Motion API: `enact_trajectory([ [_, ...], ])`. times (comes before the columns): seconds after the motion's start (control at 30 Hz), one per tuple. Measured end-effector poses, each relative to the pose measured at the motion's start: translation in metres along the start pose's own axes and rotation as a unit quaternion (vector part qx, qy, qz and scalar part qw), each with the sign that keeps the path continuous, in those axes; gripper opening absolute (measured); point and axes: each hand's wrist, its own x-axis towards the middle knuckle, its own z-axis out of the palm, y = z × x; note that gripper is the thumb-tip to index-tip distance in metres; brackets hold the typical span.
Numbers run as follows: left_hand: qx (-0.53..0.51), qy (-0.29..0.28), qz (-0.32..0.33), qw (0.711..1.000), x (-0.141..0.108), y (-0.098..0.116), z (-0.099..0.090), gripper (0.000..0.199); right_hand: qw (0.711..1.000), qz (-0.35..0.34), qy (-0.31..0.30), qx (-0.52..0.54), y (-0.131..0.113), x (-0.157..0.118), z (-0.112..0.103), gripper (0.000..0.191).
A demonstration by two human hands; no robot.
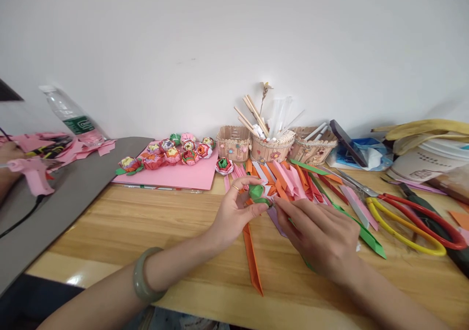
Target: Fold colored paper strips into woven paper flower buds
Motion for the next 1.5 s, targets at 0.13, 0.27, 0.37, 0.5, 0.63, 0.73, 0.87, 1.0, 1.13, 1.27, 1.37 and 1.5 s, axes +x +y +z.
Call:
enact_trajectory([
  [0.13,-0.049,0.007,-0.033,0.998,0.0,0.0,0.0,0.035,0.994,0.083,-0.008,0.071,0.003,0.0,0.001,0.018],
  [0.27,-0.062,0.017,-0.042,0.997,0.0,0.002,0.001,0.033,0.993,0.055,-0.03,0.1,0.003,0.001,0.002,0.02],
  [0.37,-0.073,0.02,-0.046,0.996,0.0,0.003,0.002,0.033,0.994,0.013,-0.021,0.104,0.002,0.001,0.002,0.02],
  [0.5,-0.081,0.016,-0.053,0.995,-0.001,0.004,0.002,0.033,0.982,0.094,-0.026,0.165,0.003,0.001,0.002,0.023],
  [0.63,-0.082,0.004,-0.046,0.996,-0.001,0.005,0.002,0.031,0.981,0.059,-0.036,0.182,0.004,0.001,0.0,0.022],
  [0.73,-0.071,-0.009,-0.043,0.997,-0.001,0.004,0.002,0.032,0.971,0.078,-0.017,0.224,0.004,0.003,-0.004,0.025],
  [0.87,-0.035,-0.012,-0.014,0.999,0.0,0.0,-0.001,0.043,0.919,0.215,-0.059,0.324,0.004,0.011,-0.008,0.019],
  [1.0,-0.009,-0.011,0.019,1.0,0.001,-0.003,-0.003,0.06,0.855,0.322,-0.112,0.39,0.006,0.019,-0.011,0.017],
  [1.13,0.008,-0.018,0.017,1.0,0.0,0.0,-0.001,0.055,0.803,0.373,-0.16,0.437,0.008,0.022,-0.011,0.019],
  [1.27,0.034,-0.037,0.019,0.999,-0.001,0.003,0.0,0.049,0.804,0.383,-0.154,0.428,0.006,0.022,-0.012,0.018],
  [1.37,0.06,-0.031,0.038,0.997,-0.003,0.003,0.0,0.048,0.825,0.38,-0.112,0.404,0.004,0.021,-0.014,0.018],
  [1.5,0.081,-0.023,0.039,0.996,-0.004,0.003,0.0,0.049,0.812,0.384,-0.13,0.42,0.003,0.022,-0.015,0.017],
])
